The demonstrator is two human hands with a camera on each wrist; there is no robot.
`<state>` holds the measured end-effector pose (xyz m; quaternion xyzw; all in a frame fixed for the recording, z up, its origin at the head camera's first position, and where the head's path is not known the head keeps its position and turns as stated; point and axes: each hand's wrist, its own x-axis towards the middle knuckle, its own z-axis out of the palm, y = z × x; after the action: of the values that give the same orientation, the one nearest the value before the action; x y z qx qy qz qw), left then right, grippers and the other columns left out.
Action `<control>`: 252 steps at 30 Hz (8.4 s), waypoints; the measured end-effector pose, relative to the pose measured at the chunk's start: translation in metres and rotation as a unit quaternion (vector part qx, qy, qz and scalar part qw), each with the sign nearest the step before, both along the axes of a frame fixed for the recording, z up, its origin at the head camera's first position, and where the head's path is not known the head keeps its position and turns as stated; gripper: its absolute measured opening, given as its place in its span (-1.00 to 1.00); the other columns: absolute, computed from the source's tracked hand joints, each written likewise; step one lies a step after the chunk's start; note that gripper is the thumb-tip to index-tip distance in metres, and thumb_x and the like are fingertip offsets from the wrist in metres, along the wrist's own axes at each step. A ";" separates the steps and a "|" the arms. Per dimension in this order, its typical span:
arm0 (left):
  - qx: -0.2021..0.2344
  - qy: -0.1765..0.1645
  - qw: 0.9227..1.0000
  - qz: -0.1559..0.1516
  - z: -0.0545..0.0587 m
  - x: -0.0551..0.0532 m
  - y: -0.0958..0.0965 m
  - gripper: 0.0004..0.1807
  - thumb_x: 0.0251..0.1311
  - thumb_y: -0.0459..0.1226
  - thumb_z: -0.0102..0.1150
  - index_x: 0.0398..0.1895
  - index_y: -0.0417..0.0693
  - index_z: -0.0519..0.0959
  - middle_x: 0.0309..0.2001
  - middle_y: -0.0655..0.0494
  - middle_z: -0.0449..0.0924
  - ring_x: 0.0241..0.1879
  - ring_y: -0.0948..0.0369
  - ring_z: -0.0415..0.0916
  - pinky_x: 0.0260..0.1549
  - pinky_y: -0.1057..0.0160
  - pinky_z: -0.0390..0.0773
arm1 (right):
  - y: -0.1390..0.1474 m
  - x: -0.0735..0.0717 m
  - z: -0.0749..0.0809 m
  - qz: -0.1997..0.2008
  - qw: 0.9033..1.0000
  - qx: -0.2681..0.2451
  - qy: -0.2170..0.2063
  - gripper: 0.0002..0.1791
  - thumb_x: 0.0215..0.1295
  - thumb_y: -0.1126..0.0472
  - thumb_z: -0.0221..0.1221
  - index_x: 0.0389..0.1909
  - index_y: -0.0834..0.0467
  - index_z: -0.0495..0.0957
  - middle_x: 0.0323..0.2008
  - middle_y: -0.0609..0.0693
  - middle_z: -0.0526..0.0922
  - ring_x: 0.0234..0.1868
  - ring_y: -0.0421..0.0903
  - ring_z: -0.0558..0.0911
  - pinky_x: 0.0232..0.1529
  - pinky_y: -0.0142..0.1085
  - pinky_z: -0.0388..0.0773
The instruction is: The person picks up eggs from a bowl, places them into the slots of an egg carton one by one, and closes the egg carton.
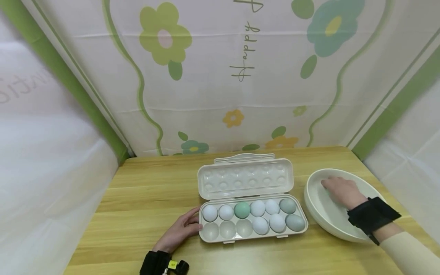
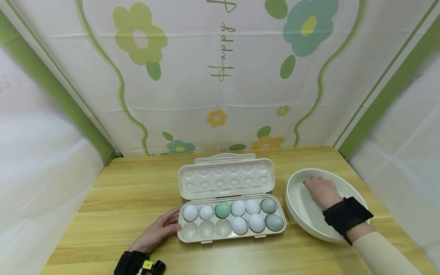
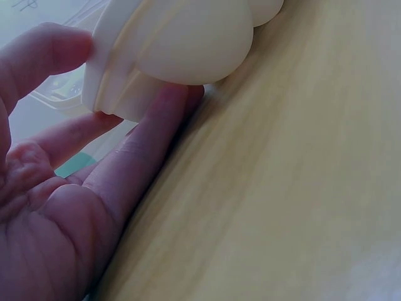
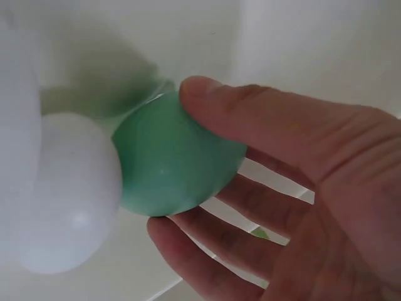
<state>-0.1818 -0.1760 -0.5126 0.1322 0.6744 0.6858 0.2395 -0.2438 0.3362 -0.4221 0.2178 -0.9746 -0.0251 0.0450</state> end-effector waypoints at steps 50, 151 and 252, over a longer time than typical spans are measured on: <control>-0.010 0.005 1.000 0.014 0.000 0.001 0.001 -0.27 0.19 -0.27 0.12 0.39 -0.08 0.05 0.11 -0.29 0.44 0.02 0.06 0.45 -0.04 0.26 0.46 | -0.216 0.082 -0.001 0.270 0.949 -0.158 0.048 -0.58 -0.13 0.19 0.36 -0.14 0.07 0.53 -0.21 -0.08 0.55 -0.38 -0.24 0.52 -0.48 -0.50 0.47; 0.013 0.004 1.000 0.000 0.002 0.001 0.001 -0.29 0.22 -0.32 0.07 0.40 -0.10 0.02 0.16 -0.35 0.38 0.03 0.06 0.44 -0.05 0.26 0.49 | 0.017 0.002 0.009 0.012 0.998 0.014 -0.062 -0.74 -0.15 0.54 0.18 -0.39 0.23 0.44 -0.52 0.03 0.48 -0.48 -0.02 0.42 -0.47 -0.14 0.37; -0.003 -0.008 1.000 0.006 0.001 -0.001 0.001 -0.32 0.24 -0.29 0.06 0.40 -0.02 0.06 0.18 -0.29 0.38 0.05 0.06 0.43 -0.07 0.23 0.50 | -0.265 0.057 0.001 0.386 0.915 0.070 0.095 -0.80 0.10 0.20 0.15 -0.21 -0.01 0.49 -0.24 -0.17 0.60 -0.11 -0.19 0.49 -0.27 -0.40 0.50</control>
<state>-0.1824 -0.1747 -0.5116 0.1221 0.6750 0.6863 0.2416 -0.1864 0.0713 -0.4210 0.5764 -0.8015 -0.0947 0.1277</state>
